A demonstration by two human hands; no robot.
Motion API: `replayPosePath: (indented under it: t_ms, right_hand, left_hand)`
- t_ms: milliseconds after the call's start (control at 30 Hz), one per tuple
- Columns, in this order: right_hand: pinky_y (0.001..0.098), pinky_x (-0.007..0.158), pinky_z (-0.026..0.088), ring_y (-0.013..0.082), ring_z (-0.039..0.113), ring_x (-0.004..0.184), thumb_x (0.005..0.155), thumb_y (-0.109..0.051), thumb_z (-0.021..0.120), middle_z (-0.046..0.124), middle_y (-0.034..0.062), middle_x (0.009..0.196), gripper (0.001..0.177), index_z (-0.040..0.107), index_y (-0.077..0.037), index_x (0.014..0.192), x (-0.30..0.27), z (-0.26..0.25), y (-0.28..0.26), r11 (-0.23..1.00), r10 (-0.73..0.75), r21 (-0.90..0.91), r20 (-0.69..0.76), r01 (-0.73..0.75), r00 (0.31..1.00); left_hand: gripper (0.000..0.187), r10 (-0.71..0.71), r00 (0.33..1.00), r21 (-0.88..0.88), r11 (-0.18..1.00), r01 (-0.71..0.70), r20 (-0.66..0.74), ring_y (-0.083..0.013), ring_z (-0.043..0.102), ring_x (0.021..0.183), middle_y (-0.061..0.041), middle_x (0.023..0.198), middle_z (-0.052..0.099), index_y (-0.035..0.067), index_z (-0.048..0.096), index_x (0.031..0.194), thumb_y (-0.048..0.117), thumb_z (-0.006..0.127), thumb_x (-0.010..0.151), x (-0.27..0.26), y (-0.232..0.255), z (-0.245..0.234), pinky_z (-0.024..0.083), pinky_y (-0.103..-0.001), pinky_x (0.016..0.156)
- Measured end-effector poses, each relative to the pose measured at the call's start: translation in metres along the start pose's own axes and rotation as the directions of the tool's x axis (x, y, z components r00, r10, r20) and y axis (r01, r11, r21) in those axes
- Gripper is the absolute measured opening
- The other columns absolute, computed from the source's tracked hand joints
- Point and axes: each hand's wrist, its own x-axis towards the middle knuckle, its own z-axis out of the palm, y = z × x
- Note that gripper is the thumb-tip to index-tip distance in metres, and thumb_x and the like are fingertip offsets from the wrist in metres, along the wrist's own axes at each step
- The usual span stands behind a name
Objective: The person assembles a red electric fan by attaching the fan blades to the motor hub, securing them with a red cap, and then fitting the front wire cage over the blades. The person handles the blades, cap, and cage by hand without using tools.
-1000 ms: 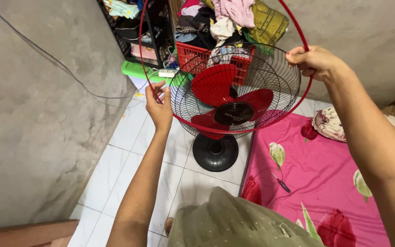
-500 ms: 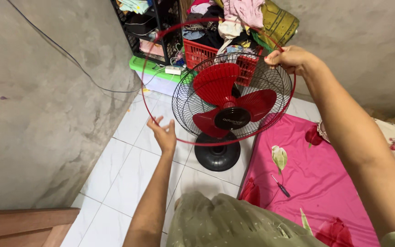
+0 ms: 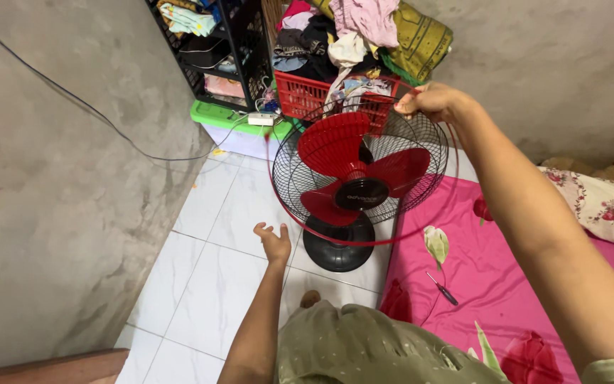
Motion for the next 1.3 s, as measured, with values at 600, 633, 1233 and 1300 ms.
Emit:
replayPosePath:
  t_ms: [600, 633, 1233, 1300]
  right_hand:
    - [0.0262, 0.042, 0.023, 0.0038, 0.041, 0.05, 0.089, -0.019, 0.076, 0.069, -0.0064, 0.078, 0.008, 0.073, -0.017, 0.096, -0.025, 0.004, -0.003, 0.953, 0.302, 0.061, -0.095, -0.298, 0.948]
    - [0.0259, 0.042, 0.023, 0.0037, 0.039, 0.049, 0.089, -0.02, 0.077, 0.068, -0.0069, 0.077, 0.009, 0.073, -0.017, 0.096, -0.026, 0.003, -0.002, 0.953, 0.302, 0.067, -0.086, -0.297, 0.949]
    - [0.0263, 0.042, 0.015, 0.003, 0.026, 0.047, 0.085, -0.028, 0.082, 0.059, -0.0118, 0.075, 0.018, 0.067, -0.021, 0.092, -0.028, -0.021, 0.017, 0.946, 0.317, 0.139, -0.184, -0.294, 0.931]
    - [0.0259, 0.042, 0.016, 0.0023, 0.027, 0.048, 0.085, -0.028, 0.083, 0.057, -0.0119, 0.074, 0.02, 0.066, -0.021, 0.091, -0.029, -0.021, 0.018, 0.945, 0.316, 0.154, -0.192, -0.29, 0.929]
  left_hand:
    - [0.028, 0.717, 0.65, -0.254, 0.697, -0.671, 0.252, -0.0299, 0.067, 0.123, -0.014, 0.128, 0.072, 0.007, 0.073, 0.124, 0.015, 0.067, 0.098, 0.105, 0.289, -0.032, 0.05, -0.039, 0.107]
    - [0.026, 0.715, 0.641, -0.233, 0.698, -0.678, 0.279, -0.0303, 0.068, 0.12, -0.014, 0.126, 0.073, 0.007, 0.075, 0.12, 0.014, 0.069, 0.095, 0.111, 0.293, -0.03, 0.051, -0.039, 0.105]
    - [0.017, 0.582, 0.623, -0.004, 0.732, -0.681, 0.523, -0.0256, 0.078, 0.082, -0.014, 0.089, 0.078, 0.009, 0.082, 0.098, 0.013, 0.08, 0.081, 0.16, 0.33, 0.009, 0.061, -0.036, 0.08]
    - [0.016, 0.604, 0.601, 0.006, 0.703, -0.711, 0.523, -0.0252, 0.078, 0.079, -0.013, 0.088, 0.077, 0.011, 0.082, 0.096, 0.014, 0.083, 0.08, 0.161, 0.334, 0.009, 0.06, -0.036, 0.079]
